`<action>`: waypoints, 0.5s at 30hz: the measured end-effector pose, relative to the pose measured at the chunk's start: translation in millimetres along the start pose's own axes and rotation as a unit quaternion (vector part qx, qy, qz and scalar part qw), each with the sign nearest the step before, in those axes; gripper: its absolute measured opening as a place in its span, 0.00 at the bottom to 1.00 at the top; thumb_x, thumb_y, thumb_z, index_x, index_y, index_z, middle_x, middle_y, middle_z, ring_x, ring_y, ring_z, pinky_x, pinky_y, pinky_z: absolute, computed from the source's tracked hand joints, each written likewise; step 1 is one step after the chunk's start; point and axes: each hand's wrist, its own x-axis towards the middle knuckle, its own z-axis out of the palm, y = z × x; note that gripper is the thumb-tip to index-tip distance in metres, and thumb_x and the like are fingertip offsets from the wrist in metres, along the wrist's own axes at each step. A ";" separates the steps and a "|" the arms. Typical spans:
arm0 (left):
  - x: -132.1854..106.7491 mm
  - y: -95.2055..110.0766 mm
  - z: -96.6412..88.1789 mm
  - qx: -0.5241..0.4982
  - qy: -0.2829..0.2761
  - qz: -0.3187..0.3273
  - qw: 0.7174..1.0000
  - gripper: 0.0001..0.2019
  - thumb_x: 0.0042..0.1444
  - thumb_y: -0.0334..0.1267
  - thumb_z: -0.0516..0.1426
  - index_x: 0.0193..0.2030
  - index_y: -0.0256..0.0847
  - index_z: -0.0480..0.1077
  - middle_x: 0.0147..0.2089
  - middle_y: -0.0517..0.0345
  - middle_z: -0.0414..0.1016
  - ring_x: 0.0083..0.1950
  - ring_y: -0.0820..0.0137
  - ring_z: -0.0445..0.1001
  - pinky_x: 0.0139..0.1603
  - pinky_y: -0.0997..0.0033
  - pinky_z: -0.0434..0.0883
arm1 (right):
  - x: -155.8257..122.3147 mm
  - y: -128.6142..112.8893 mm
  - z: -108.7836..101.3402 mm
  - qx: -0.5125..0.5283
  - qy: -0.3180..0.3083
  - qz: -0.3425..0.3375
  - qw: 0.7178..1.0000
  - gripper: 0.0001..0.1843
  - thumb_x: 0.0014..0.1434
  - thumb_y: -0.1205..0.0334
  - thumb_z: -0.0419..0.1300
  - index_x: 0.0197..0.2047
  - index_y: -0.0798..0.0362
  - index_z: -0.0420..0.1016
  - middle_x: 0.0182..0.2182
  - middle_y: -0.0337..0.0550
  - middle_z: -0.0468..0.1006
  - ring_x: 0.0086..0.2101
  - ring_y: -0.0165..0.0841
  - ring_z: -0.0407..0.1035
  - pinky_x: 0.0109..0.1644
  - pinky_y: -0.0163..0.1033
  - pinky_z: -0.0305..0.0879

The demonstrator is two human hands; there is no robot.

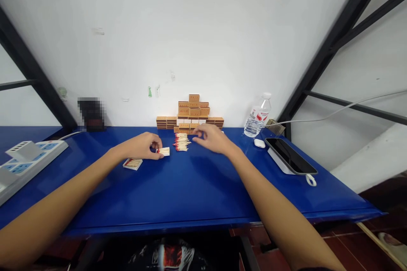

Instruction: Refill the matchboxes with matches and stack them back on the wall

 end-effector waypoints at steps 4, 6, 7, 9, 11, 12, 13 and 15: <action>1.1 16.8 9.2 -0.065 -0.020 0.013 0.998 0.12 0.53 0.49 0.64 0.34 0.41 0.78 0.30 0.59 0.79 0.31 0.69 0.75 0.33 0.72 0.66 | -1.7 -38.3 28.6 0.041 -0.081 -0.079 0.993 0.19 0.59 0.58 0.70 0.52 0.50 0.76 0.41 0.42 0.78 0.30 0.31 0.68 0.37 0.36 0.62; 1.8 22.5 13.2 -0.088 -0.014 0.017 0.996 0.12 0.55 0.48 0.64 0.37 0.41 0.79 0.30 0.60 0.79 0.32 0.69 0.75 0.34 0.72 0.67 | -3.3 -48.0 36.6 0.026 -0.102 -0.101 0.989 0.16 0.59 0.61 0.70 0.50 0.50 0.76 0.42 0.43 0.77 0.32 0.32 0.68 0.37 0.36 0.61; 2.3 24.0 15.0 -0.097 -0.009 0.018 0.995 0.13 0.56 0.48 0.63 0.38 0.41 0.79 0.30 0.60 0.79 0.32 0.69 0.75 0.34 0.72 0.68 | -3.8 -49.8 39.0 0.017 -0.105 -0.106 0.989 0.13 0.60 0.63 0.69 0.48 0.51 0.76 0.41 0.43 0.77 0.32 0.32 0.68 0.37 0.36 0.60; 3.6 24.5 18.3 -0.108 0.003 0.015 0.994 0.14 0.56 0.50 0.63 0.39 0.41 0.79 0.31 0.59 0.80 0.33 0.69 0.76 0.35 0.72 0.68 | -4.2 -48.8 41.4 0.002 -0.102 -0.107 0.989 0.08 0.61 0.66 0.68 0.44 0.51 0.76 0.39 0.42 0.77 0.31 0.31 0.67 0.35 0.35 0.58; 5.3 22.9 21.5 -0.117 0.014 0.010 0.993 0.15 0.57 0.51 0.63 0.39 0.41 0.79 0.32 0.58 0.80 0.34 0.68 0.76 0.35 0.71 0.69 | -3.9 -44.7 41.6 -0.007 -0.096 -0.104 0.990 0.07 0.60 0.68 0.67 0.42 0.52 0.76 0.37 0.41 0.76 0.31 0.31 0.67 0.35 0.35 0.57; 6.2 22.0 23.2 -0.121 0.021 0.007 0.992 0.15 0.57 0.51 0.63 0.40 0.41 0.79 0.33 0.58 0.80 0.34 0.68 0.76 0.35 0.71 0.69 | -3.6 -42.4 41.2 -0.010 -0.093 -0.102 0.990 0.07 0.60 0.69 0.67 0.41 0.52 0.77 0.36 0.41 0.76 0.31 0.31 0.67 0.35 0.35 0.56; 7.1 21.2 24.9 -0.126 0.028 0.004 0.992 0.16 0.57 0.52 0.63 0.41 0.41 0.79 0.34 0.58 0.80 0.34 0.68 0.76 0.36 0.71 0.69 | -3.3 -40.5 40.6 -0.013 -0.090 -0.099 0.991 0.07 0.60 0.69 0.67 0.41 0.52 0.77 0.36 0.40 0.76 0.31 0.31 0.67 0.35 0.35 0.56; 8.5 20.4 28.6 -0.137 0.037 0.002 0.990 0.17 0.58 0.52 0.63 0.45 0.41 0.79 0.35 0.58 0.81 0.34 0.68 0.76 0.36 0.70 0.70 | -2.7 -37.6 38.7 -0.021 -0.085 -0.088 0.992 0.07 0.59 0.69 0.67 0.41 0.52 0.78 0.34 0.40 0.76 0.30 0.31 0.66 0.35 0.35 0.56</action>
